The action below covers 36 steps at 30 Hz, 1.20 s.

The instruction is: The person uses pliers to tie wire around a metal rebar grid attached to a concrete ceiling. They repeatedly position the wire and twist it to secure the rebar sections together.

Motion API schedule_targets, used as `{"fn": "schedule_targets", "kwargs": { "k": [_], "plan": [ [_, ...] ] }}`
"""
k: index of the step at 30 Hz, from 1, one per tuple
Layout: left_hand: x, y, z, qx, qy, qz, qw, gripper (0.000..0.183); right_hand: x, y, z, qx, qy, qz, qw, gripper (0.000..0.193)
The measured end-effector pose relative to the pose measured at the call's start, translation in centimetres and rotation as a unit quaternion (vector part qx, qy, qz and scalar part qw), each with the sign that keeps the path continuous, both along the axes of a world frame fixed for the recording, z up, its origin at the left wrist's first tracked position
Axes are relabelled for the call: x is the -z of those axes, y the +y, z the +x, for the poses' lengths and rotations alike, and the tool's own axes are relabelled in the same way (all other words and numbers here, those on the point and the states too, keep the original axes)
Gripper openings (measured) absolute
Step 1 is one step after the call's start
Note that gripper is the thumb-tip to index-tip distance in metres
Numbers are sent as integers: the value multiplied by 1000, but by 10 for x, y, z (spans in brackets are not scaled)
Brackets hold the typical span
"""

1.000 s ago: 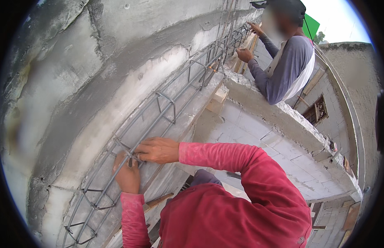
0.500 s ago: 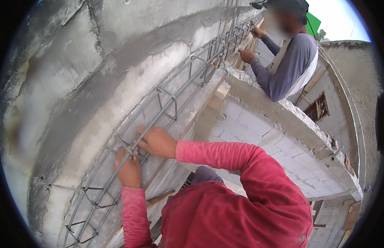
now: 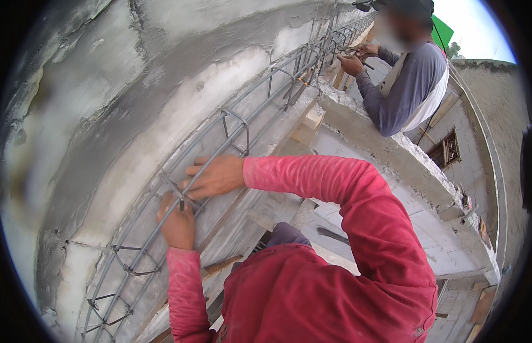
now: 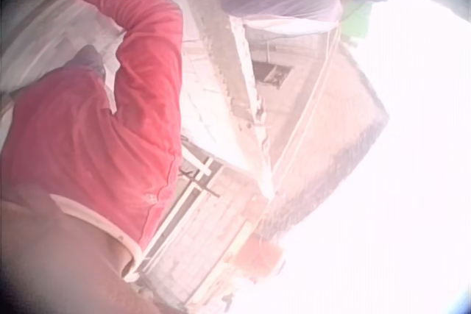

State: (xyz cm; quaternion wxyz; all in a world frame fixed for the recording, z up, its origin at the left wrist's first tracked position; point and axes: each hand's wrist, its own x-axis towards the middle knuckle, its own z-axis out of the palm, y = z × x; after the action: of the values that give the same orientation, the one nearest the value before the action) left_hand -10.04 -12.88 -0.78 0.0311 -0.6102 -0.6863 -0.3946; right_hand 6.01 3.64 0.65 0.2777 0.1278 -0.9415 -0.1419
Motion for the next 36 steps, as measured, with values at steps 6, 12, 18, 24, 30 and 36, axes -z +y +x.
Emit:
{"fn": "schedule_targets", "kwargs": {
  "k": [6,12,18,24,30,36],
  "plan": [
    [1,1,-1,-6,-24,-11,1000,22,2,2,2,-3,13,2,1000,27],
    [1,-1,-7,0,-12,-38,999,28,7,-5,0,34,21,1,999,19],
    [2,0,-16,21,12,-65,998,31,26,-29,0,174,79,-125,973,25],
    [3,-2,-14,27,8,-70,997,37,0,-73,17,211,119,-277,930,30],
    [4,-2,-17,44,-20,-36,998,43,-1,2,148,403,474,-456,637,23],
    [3,-5,-21,42,40,-28,998,31,6,169,192,659,296,-422,548,66]
  ]
}}
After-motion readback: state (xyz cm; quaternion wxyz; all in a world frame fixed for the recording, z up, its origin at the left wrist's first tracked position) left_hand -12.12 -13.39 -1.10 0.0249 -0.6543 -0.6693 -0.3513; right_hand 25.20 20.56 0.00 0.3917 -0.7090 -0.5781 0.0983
